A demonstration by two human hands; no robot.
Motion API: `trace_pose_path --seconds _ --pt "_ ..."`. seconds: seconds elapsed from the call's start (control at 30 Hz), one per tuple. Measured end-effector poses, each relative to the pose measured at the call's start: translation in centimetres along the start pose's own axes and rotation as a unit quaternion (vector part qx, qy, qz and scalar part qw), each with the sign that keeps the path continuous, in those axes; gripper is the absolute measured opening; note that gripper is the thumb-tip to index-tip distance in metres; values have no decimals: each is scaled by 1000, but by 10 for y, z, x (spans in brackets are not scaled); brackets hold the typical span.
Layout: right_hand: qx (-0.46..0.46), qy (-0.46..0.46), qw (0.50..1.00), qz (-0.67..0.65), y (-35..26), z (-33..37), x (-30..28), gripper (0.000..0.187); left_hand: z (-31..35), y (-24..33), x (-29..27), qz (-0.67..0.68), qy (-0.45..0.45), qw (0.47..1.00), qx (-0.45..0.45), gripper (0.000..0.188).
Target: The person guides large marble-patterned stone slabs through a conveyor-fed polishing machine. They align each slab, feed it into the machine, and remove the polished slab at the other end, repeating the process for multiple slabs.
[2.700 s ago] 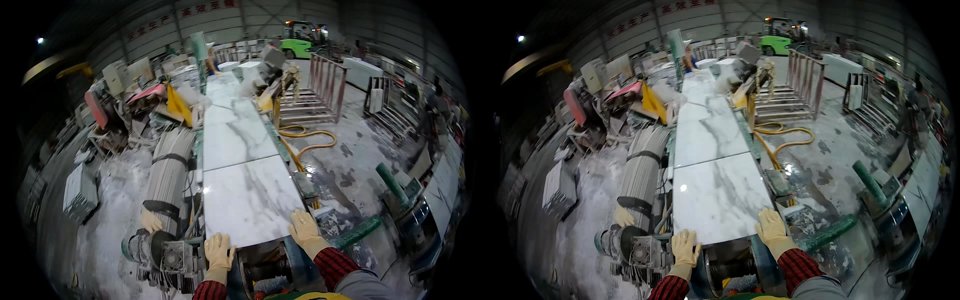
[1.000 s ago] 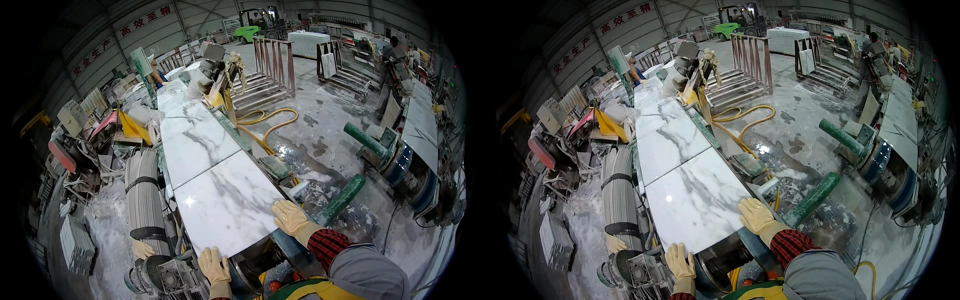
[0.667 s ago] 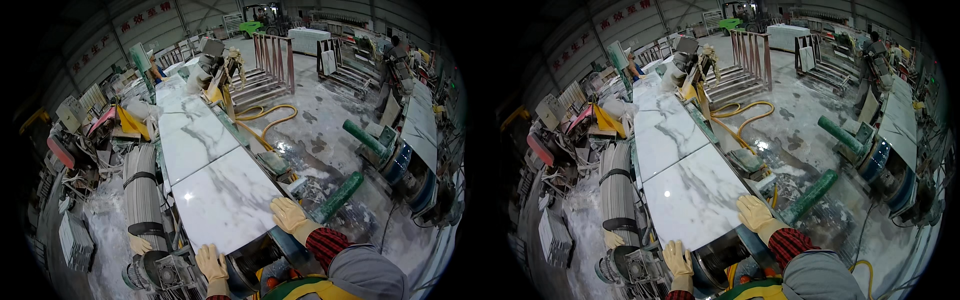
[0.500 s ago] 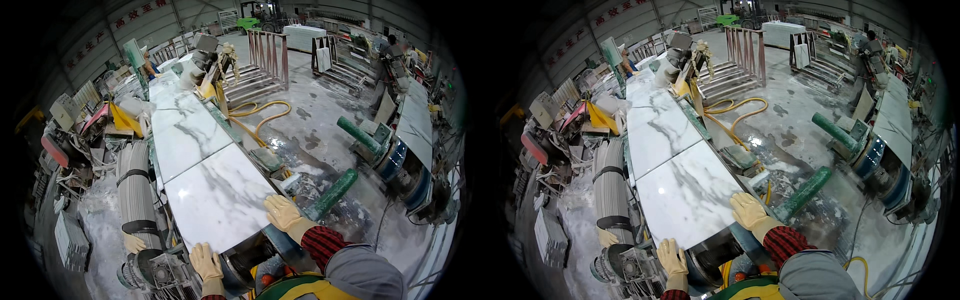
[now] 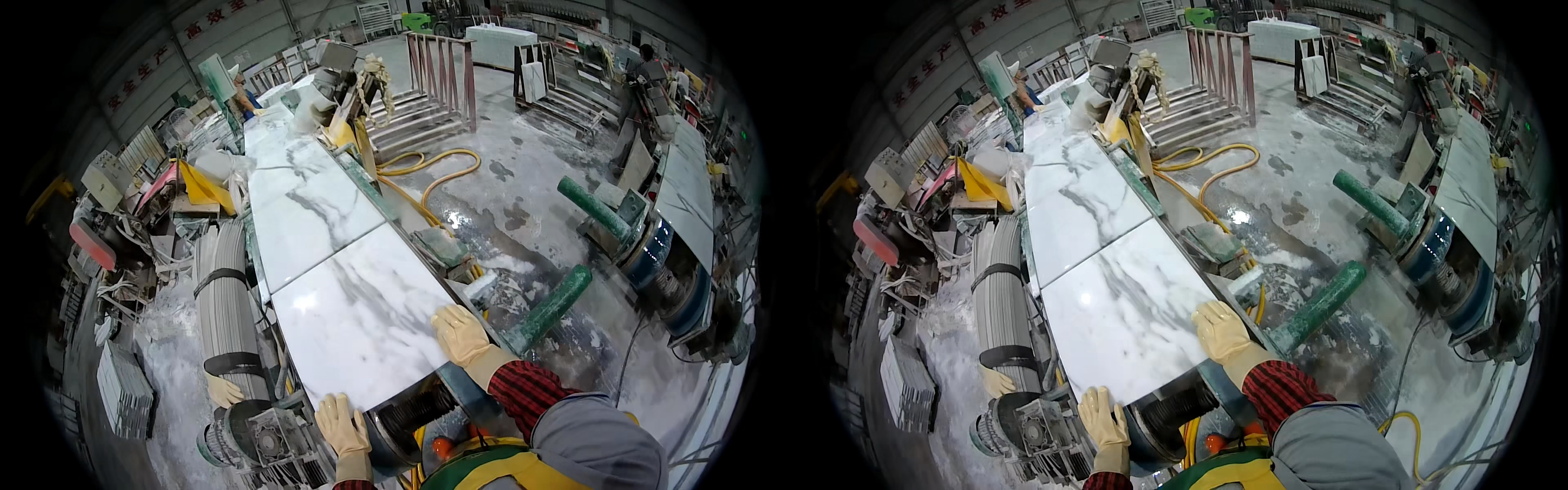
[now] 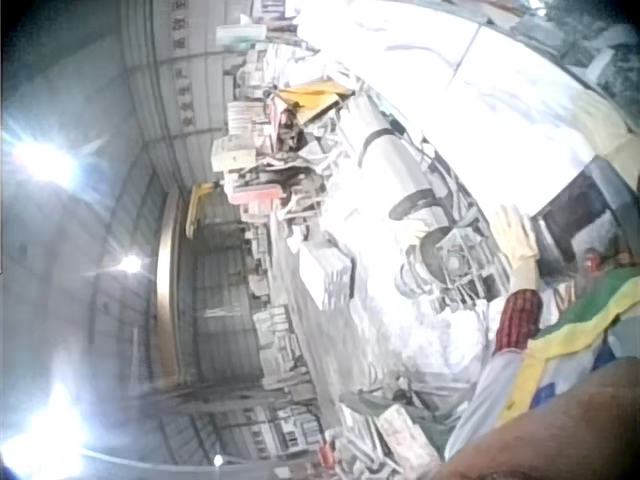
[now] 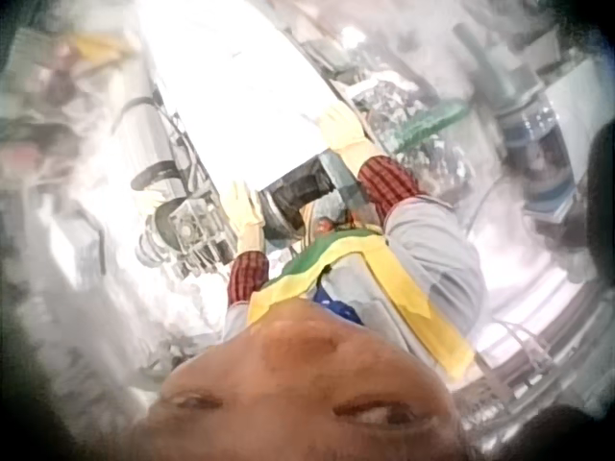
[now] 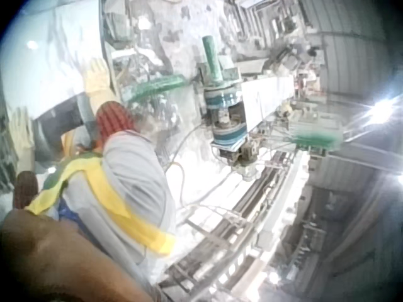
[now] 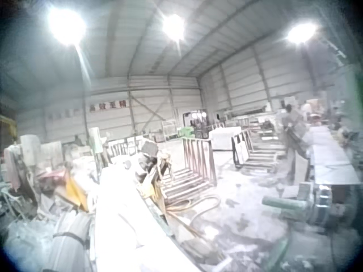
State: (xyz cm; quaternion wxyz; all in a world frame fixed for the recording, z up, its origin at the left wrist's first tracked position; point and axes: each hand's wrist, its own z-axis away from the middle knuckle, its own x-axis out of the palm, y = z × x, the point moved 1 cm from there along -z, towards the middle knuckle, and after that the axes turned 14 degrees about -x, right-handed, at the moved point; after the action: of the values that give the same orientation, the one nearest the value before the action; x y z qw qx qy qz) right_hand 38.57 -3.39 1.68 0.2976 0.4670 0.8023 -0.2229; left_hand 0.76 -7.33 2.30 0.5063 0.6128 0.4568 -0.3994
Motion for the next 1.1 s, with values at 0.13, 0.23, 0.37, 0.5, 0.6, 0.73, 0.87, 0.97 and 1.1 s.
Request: trace_pose_path --seconds 0.13,0.23,0.37,0.5,0.6,0.73,0.87,0.97,1.1 --pt "5 -17 1000 -21 2 -3 -6 17 9 -9 17 -16 27 999 -7 55" --pt "-15 -9 1000 -17 3 -3 -8 18 11 -4 16 -49 61 997 1 55" --pt "-20 25 999 14 10 14 4 20 9 -4 18 -21 55 998 23 56" --pt "-29 1 1000 12 5 12 1 23 6 -14 19 -36 46 998 20 58" --pt "-7 -20 999 -47 -6 -4 -12 24 -5 -14 7 -48 15 998 24 60" --pt "-11 -29 999 -40 -7 -4 -15 24 -37 -11 14 -57 -19 998 32 66" --pt "-21 -25 999 -33 -6 2 -16 26 -53 -3 22 -72 -46 996 9 71" --pt "-2 -58 997 -57 -7 1 -22 29 -59 0 22 -77 -59 995 -3 72" --pt "0 -80 996 -44 -9 1 -24 34 -59 2 20 -60 -45 997 -15 70"
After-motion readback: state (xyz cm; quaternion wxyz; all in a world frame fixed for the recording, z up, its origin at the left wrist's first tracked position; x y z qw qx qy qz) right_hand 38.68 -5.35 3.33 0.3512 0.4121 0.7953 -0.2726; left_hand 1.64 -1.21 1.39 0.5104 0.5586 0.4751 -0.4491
